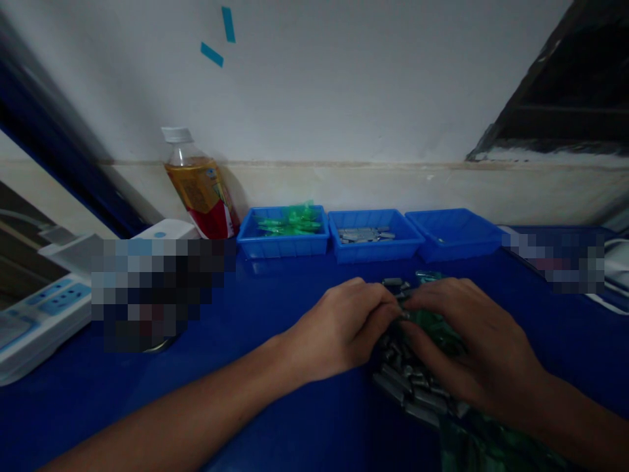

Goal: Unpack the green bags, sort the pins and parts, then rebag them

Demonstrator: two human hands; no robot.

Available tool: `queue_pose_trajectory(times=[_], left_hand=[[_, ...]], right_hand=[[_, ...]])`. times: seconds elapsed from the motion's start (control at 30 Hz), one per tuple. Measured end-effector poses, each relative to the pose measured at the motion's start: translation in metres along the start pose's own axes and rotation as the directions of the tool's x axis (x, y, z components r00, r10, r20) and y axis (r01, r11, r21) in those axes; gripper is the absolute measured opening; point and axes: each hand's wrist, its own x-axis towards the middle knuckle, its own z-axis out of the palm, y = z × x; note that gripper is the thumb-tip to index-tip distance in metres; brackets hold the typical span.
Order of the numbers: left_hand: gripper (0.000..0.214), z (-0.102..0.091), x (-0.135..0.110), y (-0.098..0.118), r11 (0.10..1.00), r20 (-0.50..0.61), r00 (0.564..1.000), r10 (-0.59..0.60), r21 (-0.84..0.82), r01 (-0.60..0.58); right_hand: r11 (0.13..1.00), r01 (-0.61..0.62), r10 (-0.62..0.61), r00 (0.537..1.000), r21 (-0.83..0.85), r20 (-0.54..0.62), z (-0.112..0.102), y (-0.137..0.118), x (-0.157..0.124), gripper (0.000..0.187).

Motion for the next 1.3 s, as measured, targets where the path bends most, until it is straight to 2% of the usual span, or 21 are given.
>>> queue_pose_trajectory(times=[0.2, 0.4, 0.53, 0.7, 0.8, 0.9, 0.97, 1.0, 1.1, 1.2, 1.3], left_hand=[[0.018, 0.004, -0.002, -0.003, 0.998, -0.061, 0.998, 0.026, -0.054, -0.029], [0.012, 0.004, -0.002, -0.003, 0.999, -0.054, 0.998, 0.041, 0.013, -0.041], [0.015, 0.003, -0.002, -0.002, 0.999, -0.065, 0.998, 0.021, 0.041, -0.018], [0.020, 0.004, -0.001, -0.001, 0.995, -0.043, 0.999, 0.017, 0.095, -0.013], [0.021, 0.005, 0.001, -0.004, 0.989, -0.035, 0.999, 0.004, 0.145, 0.001], [0.020, 0.007, 0.002, -0.009, 0.979, 0.013, 1.000, 0.027, 0.200, -0.029], [0.022, 0.009, 0.002, -0.012, 0.969, 0.042, 0.998, 0.037, 0.241, -0.046], [0.023, 0.009, 0.002, -0.013, 0.964, 0.045, 0.998, 0.034, 0.264, -0.045], [0.029, 0.011, 0.001, -0.014, 0.947, 0.034, 0.999, -0.008, 0.321, -0.003], [0.029, 0.011, 0.002, -0.014, 0.935, 0.046, 0.997, -0.063, 0.353, 0.042], [0.021, 0.011, 0.003, -0.014, 0.932, 0.038, 0.996, -0.076, 0.359, 0.058]], right_hand=[[0.999, -0.040, 0.040, 0.999, 0.031, -0.007, -0.002, 0.000, 0.002, 0.002], [0.997, -0.071, 0.071, 0.997, 0.033, 0.001, -0.002, -0.001, 0.003, 0.006], [0.999, -0.044, 0.045, 0.999, 0.030, -0.002, -0.001, -0.001, 0.003, 0.014], [1.000, 0.017, -0.017, 1.000, 0.004, 0.000, -0.001, 0.002, 0.005, 0.007], [0.998, 0.001, -0.004, 0.999, -0.067, -0.041, -0.007, 0.016, 0.012, 0.006], [0.974, -0.163, 0.151, 0.985, -0.157, -0.085, -0.016, 0.049, 0.022, 0.013], [0.922, -0.335, 0.331, 0.942, -0.193, -0.052, -0.020, 0.079, 0.028, 0.017], [0.889, -0.408, 0.421, 0.907, -0.208, 0.022, -0.021, 0.095, 0.031, 0.019], [0.800, -0.540, 0.596, 0.765, -0.261, 0.244, -0.019, 0.134, 0.040, 0.025], [0.736, -0.638, 0.670, 0.637, -0.226, 0.382, -0.013, 0.154, 0.049, 0.027], [0.697, -0.700, 0.670, 0.557, -0.156, 0.491, -0.007, 0.160, 0.057, 0.022]])
